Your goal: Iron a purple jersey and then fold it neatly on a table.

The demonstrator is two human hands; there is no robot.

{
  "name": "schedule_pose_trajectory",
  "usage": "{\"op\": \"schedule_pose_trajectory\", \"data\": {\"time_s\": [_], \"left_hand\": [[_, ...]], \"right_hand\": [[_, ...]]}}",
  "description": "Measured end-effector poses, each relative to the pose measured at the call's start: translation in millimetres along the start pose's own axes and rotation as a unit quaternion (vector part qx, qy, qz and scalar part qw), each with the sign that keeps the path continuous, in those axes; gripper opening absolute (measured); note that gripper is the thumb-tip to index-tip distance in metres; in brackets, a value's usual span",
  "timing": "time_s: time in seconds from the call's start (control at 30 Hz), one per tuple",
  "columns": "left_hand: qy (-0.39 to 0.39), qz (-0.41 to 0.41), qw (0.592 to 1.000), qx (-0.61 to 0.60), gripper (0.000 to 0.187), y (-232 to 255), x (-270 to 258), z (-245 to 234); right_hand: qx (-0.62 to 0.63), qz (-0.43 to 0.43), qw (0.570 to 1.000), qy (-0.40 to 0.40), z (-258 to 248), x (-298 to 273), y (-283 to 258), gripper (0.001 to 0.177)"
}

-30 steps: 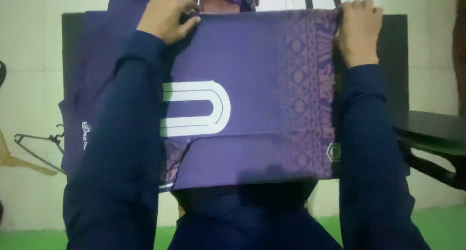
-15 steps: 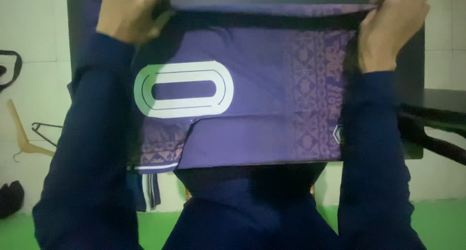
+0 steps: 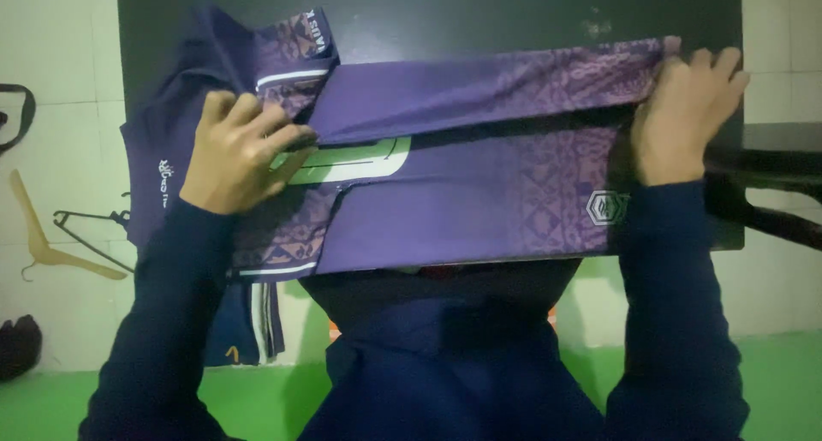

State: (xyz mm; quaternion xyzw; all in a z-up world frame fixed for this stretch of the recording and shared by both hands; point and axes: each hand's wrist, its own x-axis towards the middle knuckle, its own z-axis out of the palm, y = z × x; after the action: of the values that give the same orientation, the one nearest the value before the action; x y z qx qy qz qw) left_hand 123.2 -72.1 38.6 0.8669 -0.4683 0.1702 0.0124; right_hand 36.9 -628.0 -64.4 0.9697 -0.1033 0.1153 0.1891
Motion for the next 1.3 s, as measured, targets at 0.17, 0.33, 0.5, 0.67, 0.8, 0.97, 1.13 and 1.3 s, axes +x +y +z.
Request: {"op": "schedule_pose_trajectory", "data": {"time_s": [0.17, 0.33, 0.5, 0.67, 0.8, 0.97, 1.13, 1.3], "left_hand": [[-0.037, -0.014, 0.999, -0.032, 0.024, 14.1, -12.7, 1.9], [-0.026, -0.026, 0.997, -0.06, 0.018, 26.9, -16.1, 0.6], [-0.024, -0.023, 0.998, -0.061, 0.02, 28.6, -20.8, 4.7], [-0.029, -0.028, 0.998, -0.051, 0.024, 36.7, -22.0, 8.6], [-0.027, -0.046, 0.997, -0.048, 0.031, 43.9, -12.6, 3.8], [-0.028, -0.035, 0.996, -0.075, 0.032, 54.9, 5.4, 4.1], [-0.052, -0.026, 0.994, -0.091, 0.025, 62.0, 12.3, 15.3], [-0.074, -0.034, 0.993, -0.087, 0.02, 63.3, 12.4, 18.5]], "right_hand": [[-0.112, -0.037, 0.993, -0.016, 7.3, -16.3, 7.6, 0.039], [-0.151, -0.025, 0.984, -0.095, -13.5, -29.4, 2.4, 0.034], [-0.104, -0.075, 0.984, -0.12, -11.5, -44.7, 11.0, 0.02], [-0.138, -0.103, 0.977, -0.122, -53.7, -40.3, -4.7, 0.045], [-0.082, -0.128, 0.978, -0.142, -86.6, -50.8, -5.2, 0.035], [-0.111, -0.119, 0.984, -0.076, -54.0, -74.0, -1.4, 0.02], [-0.026, -0.1, 0.992, -0.077, -62.4, -67.3, 2.8, 0.012], [-0.026, -0.086, 0.993, -0.073, -58.8, -57.9, 4.7, 0.007]]}}
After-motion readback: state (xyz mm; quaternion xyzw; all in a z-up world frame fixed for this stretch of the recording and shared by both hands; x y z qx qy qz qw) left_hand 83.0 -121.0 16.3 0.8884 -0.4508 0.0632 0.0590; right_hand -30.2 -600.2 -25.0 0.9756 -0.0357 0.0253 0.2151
